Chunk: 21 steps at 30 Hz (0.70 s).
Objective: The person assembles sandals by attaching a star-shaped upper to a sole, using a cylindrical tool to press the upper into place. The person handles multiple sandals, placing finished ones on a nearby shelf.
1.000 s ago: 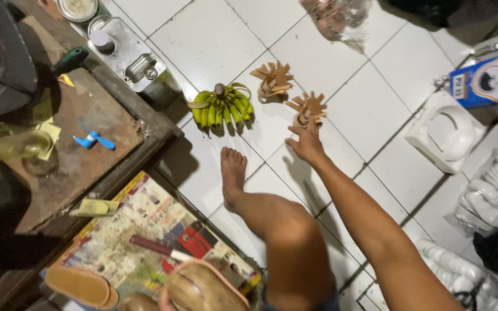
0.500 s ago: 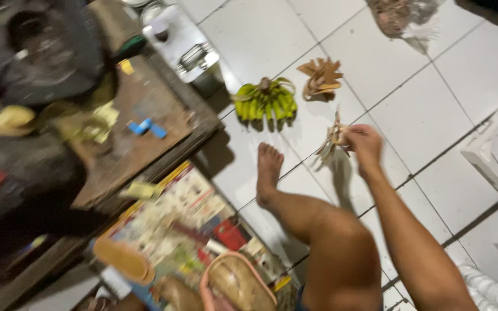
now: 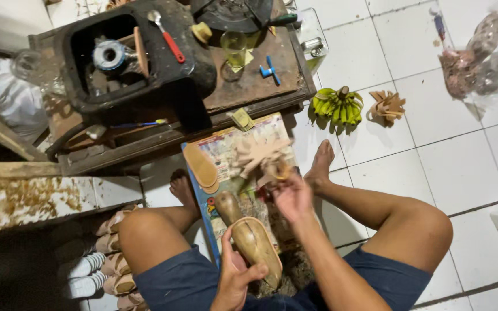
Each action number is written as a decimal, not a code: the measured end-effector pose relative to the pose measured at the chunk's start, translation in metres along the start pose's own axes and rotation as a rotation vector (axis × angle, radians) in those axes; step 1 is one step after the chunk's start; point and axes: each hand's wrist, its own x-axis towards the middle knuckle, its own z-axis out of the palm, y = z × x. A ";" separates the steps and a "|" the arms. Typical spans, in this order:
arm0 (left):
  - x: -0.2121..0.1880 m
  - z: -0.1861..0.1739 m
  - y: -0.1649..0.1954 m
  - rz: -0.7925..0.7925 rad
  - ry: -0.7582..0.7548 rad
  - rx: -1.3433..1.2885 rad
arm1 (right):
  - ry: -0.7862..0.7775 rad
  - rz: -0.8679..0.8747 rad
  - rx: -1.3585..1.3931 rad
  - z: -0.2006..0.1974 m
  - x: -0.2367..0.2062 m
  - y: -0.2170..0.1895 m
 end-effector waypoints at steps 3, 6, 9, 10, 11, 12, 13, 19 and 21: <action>-0.011 -0.009 0.011 -0.011 0.004 -0.001 | 0.158 -0.117 -0.365 0.003 -0.013 0.024; -0.012 -0.015 0.019 0.028 -0.009 0.147 | 0.110 -0.653 -1.157 0.000 -0.039 0.017; -0.007 -0.015 0.024 -0.013 -0.099 0.512 | -0.238 -1.003 -1.815 0.010 -0.053 0.011; -0.004 -0.013 0.025 0.062 -0.192 0.679 | -0.408 -1.038 -1.975 0.016 -0.051 0.011; -0.002 -0.010 0.025 0.131 -0.284 0.843 | -0.438 -1.086 -2.095 0.021 -0.048 0.011; 0.002 -0.006 0.025 0.101 -0.341 0.978 | -0.469 -1.136 -2.213 0.028 -0.041 0.010; 0.009 -0.001 0.024 0.081 -0.395 1.117 | -0.509 -1.198 -2.326 0.034 -0.034 0.008; 0.083 0.022 0.019 0.430 -0.389 1.575 | -0.453 -0.956 -2.416 0.053 -0.017 -0.015; 0.109 0.023 0.023 0.407 -0.363 1.662 | -0.517 -0.938 -2.316 0.056 -0.012 -0.017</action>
